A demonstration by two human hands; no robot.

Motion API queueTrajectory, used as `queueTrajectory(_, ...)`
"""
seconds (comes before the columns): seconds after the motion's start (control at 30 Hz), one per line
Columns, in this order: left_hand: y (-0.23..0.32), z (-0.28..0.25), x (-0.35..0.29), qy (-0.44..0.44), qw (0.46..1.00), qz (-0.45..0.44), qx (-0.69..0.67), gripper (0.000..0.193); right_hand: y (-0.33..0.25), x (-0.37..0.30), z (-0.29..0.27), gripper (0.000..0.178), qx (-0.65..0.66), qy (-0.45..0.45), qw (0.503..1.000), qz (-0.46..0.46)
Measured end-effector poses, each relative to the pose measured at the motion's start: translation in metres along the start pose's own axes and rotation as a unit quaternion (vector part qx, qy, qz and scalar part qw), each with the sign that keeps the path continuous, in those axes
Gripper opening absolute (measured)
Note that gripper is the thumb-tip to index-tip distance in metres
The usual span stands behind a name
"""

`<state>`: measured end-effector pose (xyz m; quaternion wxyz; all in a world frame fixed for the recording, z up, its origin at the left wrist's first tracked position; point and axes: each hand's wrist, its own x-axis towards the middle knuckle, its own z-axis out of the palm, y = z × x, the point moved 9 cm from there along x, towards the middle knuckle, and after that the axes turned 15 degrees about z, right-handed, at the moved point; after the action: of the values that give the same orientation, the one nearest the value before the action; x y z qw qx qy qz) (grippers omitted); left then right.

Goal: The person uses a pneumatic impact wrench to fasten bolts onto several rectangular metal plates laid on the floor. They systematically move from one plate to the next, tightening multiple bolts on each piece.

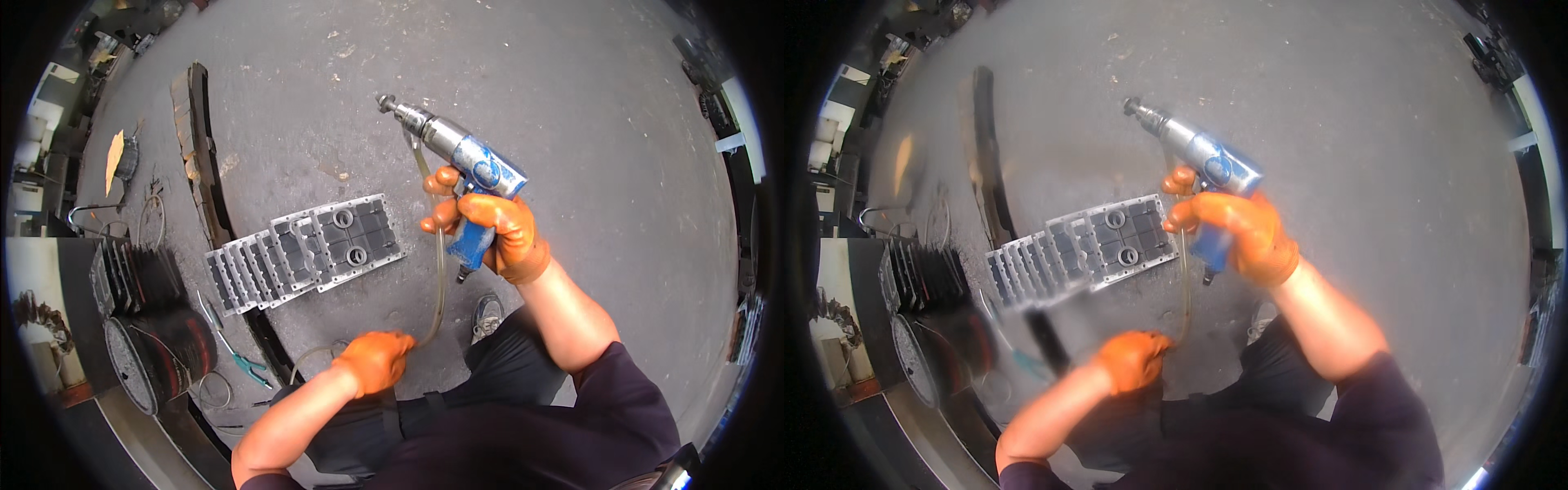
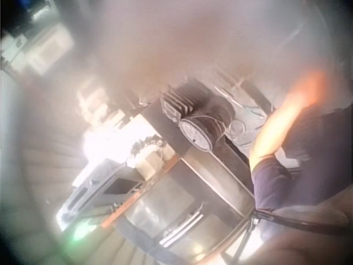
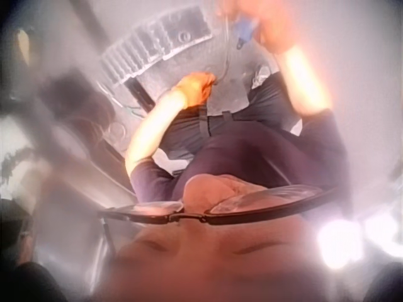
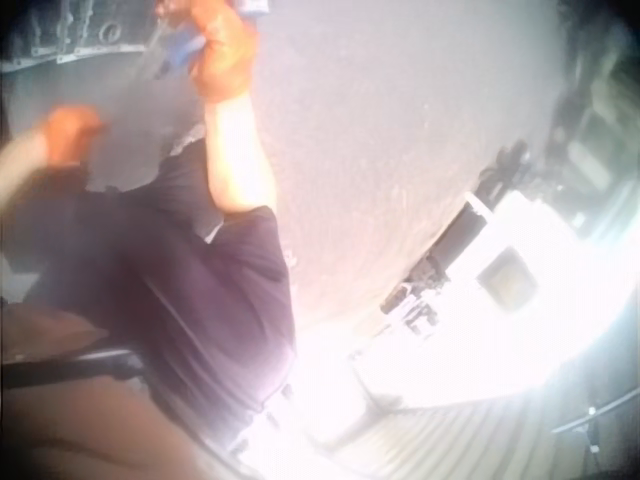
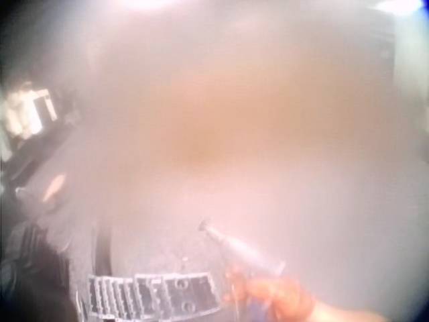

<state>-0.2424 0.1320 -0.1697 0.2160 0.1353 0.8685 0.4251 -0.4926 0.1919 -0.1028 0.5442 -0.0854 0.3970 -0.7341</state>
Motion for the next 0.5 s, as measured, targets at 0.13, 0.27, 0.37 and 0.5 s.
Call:
queueTrajectory(0.13,-0.020,0.015,0.041,-0.207,0.965,-0.141,-0.083,0.040,-0.003,-0.012,0.008,0.062,0.035,-0.028,0.999,-0.025)
queueTrajectory(0.27,-0.002,0.042,0.066,-0.312,0.943,-0.112,-0.035,0.051,-0.012,-0.019,0.021,0.067,0.062,-0.061,0.996,-0.018)
queueTrajectory(0.37,0.015,0.046,0.078,-0.331,0.935,-0.124,-0.031,0.054,-0.017,-0.028,0.025,0.050,0.062,-0.047,0.996,-0.035)
queueTrajectory(0.5,-0.005,0.048,0.078,-0.323,0.939,-0.117,0.003,0.053,-0.019,-0.026,0.026,0.047,0.037,-0.034,0.998,-0.025)
